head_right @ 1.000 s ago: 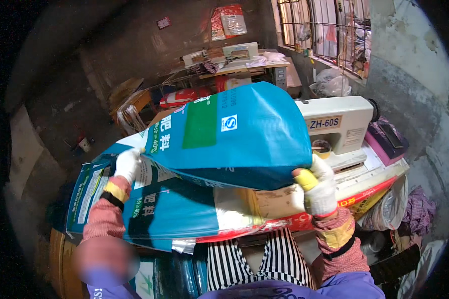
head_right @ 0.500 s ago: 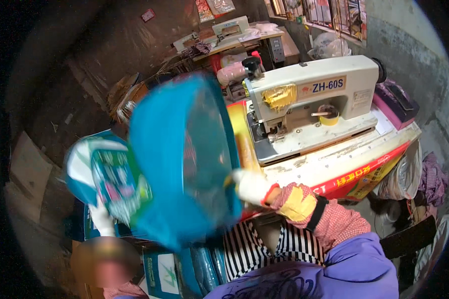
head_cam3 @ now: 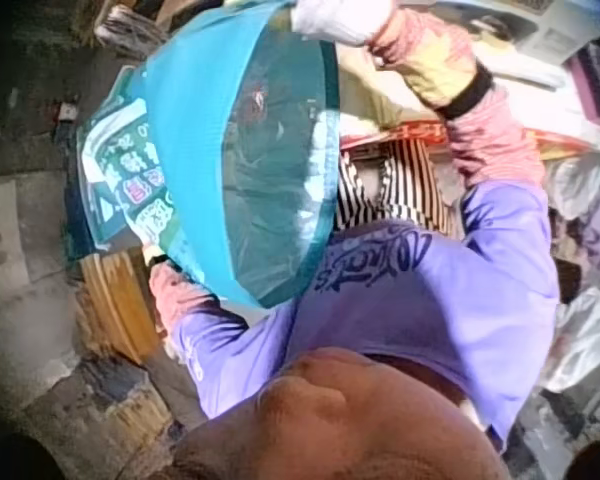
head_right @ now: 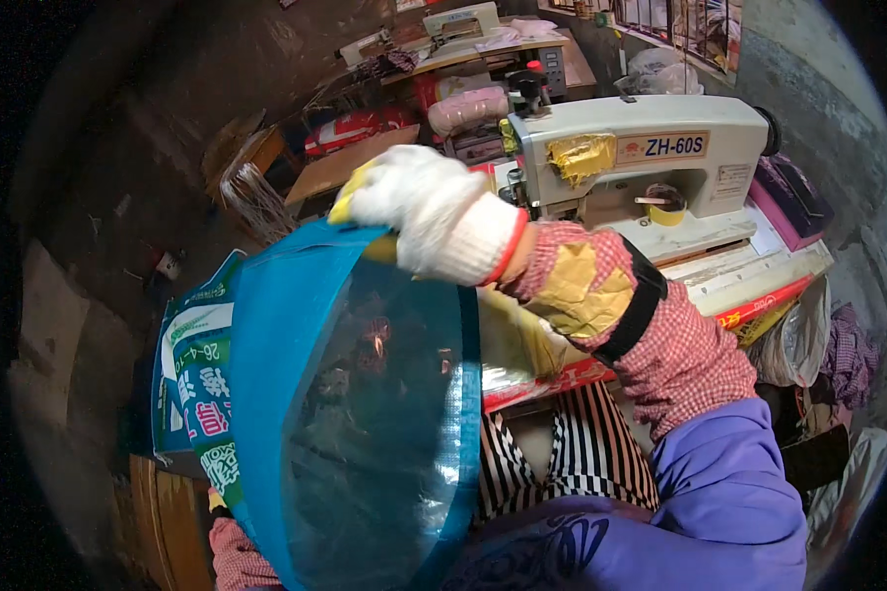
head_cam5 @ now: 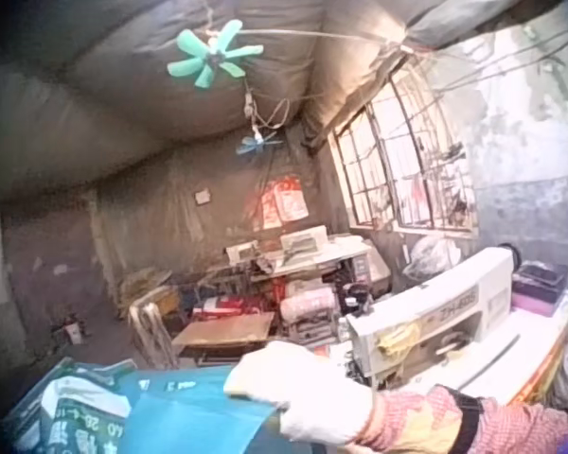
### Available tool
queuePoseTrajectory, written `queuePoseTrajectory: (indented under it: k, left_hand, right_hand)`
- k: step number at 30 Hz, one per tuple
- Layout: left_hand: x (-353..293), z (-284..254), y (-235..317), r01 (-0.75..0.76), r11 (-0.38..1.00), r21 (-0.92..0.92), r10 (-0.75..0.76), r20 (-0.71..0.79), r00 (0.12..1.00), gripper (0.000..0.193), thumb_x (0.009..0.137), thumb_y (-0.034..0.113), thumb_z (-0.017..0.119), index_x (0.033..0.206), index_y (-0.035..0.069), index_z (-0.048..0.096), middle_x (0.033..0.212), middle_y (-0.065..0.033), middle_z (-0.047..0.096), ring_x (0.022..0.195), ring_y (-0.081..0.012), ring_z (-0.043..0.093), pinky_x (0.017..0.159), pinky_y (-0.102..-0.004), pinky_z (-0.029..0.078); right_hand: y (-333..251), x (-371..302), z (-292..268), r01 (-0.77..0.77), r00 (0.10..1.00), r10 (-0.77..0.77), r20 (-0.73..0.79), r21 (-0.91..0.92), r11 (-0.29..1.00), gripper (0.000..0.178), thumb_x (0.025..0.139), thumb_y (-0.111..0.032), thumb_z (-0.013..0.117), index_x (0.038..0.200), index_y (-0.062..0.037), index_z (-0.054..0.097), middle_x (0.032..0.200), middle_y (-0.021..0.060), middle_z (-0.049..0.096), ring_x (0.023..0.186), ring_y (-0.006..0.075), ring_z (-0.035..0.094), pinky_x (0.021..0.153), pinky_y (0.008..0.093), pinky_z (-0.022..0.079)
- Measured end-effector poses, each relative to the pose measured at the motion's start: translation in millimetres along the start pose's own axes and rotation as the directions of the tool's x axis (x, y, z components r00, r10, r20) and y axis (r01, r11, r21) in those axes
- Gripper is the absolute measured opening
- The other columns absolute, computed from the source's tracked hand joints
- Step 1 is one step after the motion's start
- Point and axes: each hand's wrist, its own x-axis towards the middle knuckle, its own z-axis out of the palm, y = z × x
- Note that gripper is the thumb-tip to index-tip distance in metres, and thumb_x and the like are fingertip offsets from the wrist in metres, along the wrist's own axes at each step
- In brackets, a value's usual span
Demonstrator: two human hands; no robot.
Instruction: Manually feeding large plastic fertilizer bags into a heat-sealing machine.
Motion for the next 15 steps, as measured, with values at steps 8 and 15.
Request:
queuePoseTrajectory:
  k: [8,15]
  left_hand:
    - [-18.6,23.2,22.6,-0.288,0.887,0.361,0.274,0.092,0.957,0.03,0.091,0.009,0.041,0.116,-0.004,0.052,0.114,-0.0136,0.055,0.099,-0.0235,0.054,0.086,-0.029,0.042]
    - [44.4,-19.6,7.1,-0.198,0.963,0.181,0.18,0.11,0.977,0.034,0.091,0.018,0.041,0.117,-0.003,0.05,0.105,-0.0128,0.06,0.085,-0.0218,0.059,0.076,-0.0303,0.047]
  right_hand:
    - [61.1,-97.5,38.8,-0.751,0.623,0.744,0.24,-0.081,0.655,0.033,0.081,-0.04,0.054,0.099,-0.0138,0.065,0.088,0.0146,0.064,0.081,0.0303,0.063,0.07,0.0345,0.05]
    - [44.8,-136.4,55.4,-0.693,0.511,0.459,0.727,0.033,0.72,0.043,0.075,-0.048,0.062,0.102,-0.0142,0.064,0.079,0.0155,0.064,0.073,0.0321,0.062,0.066,0.0359,0.049]
